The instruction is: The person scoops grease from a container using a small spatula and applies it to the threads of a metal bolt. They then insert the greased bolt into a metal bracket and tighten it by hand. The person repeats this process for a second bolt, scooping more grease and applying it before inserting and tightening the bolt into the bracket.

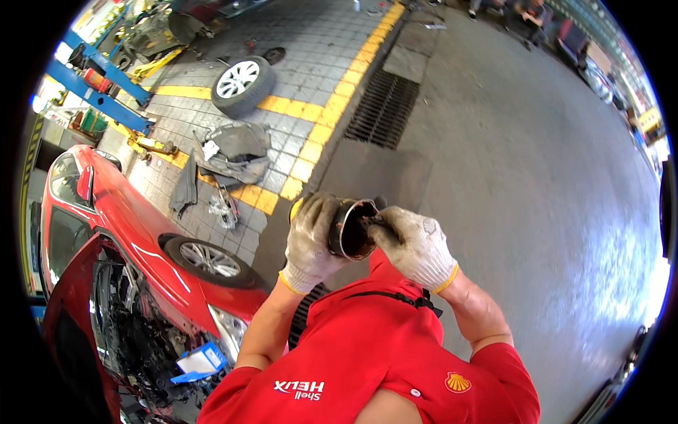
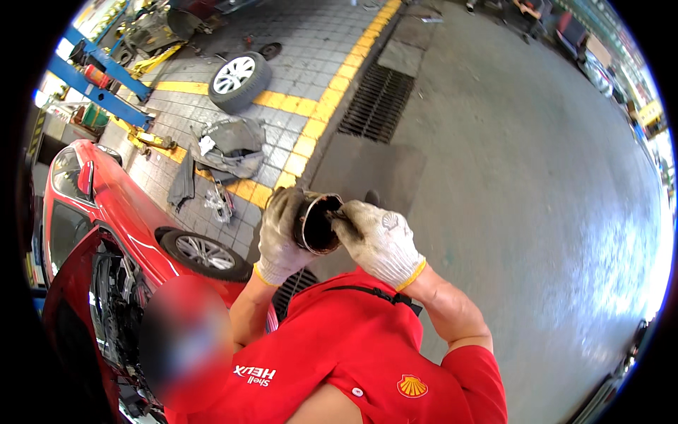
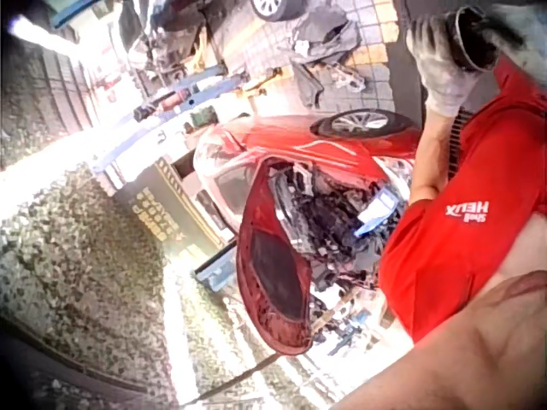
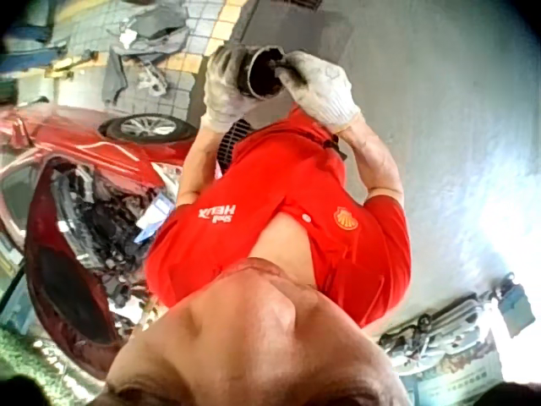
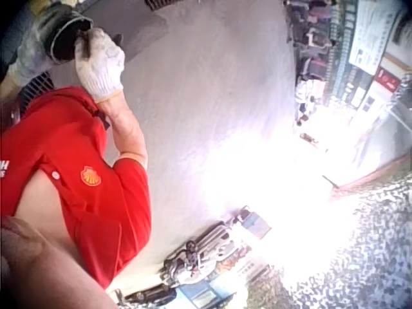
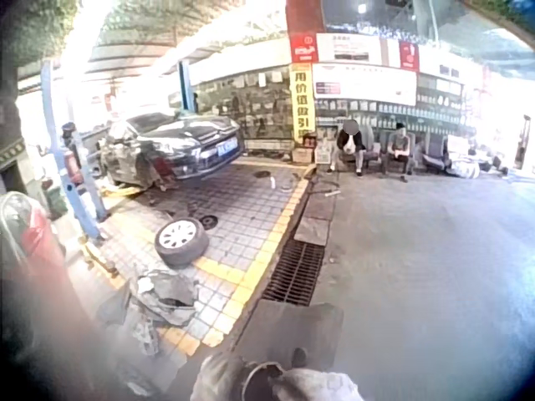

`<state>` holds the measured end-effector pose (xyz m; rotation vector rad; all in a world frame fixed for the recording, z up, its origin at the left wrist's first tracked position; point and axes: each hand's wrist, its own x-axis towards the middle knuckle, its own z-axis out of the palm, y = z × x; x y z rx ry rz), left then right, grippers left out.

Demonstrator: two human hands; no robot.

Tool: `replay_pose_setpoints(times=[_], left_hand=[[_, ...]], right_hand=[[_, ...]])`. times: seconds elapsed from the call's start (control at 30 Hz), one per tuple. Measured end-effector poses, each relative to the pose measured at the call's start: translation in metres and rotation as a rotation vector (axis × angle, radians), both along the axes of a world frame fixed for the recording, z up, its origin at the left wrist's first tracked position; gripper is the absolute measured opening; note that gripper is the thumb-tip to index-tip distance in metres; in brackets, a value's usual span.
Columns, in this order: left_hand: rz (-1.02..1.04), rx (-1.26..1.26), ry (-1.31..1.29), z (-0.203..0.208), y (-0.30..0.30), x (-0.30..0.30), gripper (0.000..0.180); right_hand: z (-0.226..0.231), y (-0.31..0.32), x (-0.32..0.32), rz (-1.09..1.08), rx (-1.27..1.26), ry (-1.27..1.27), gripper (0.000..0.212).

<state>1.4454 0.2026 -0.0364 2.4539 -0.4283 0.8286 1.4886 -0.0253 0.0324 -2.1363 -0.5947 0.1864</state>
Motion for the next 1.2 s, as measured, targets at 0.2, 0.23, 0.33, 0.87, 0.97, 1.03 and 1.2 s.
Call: replay_pose_setpoints(times=[0.2,0.23,0.33,0.87,0.97,1.03,1.2], left_hand=[[0.103,0.021,0.035,0.017,0.046,0.171,0.100],[0.101,-0.011,0.007,0.015,0.056,0.195,0.096],[0.134,0.061,0.117,0.030,0.076,0.282,0.094],[0.111,-0.093,0.092,0.018,0.214,0.731,0.076],[0.067,-0.076,0.088,0.038,0.236,0.815,0.080],[0.041,-0.082,0.113,0.051,0.248,0.877,0.083],[0.019,-0.059,0.157,0.045,0.263,1.016,0.090]], right_hand=[[-0.003,0.055,0.200,0.077,0.079,0.180,0.028],[0.004,0.065,0.233,0.098,0.064,0.237,0.030],[-0.007,0.088,0.330,0.104,0.057,0.318,0.033],[-0.015,0.220,0.772,-0.088,0.291,0.828,0.024],[0.004,0.232,0.848,-0.158,0.271,0.773,0.022],[0.013,0.235,0.895,-0.223,0.325,0.751,0.022],[0.020,0.217,1.012,-0.356,0.391,0.659,0.025]])
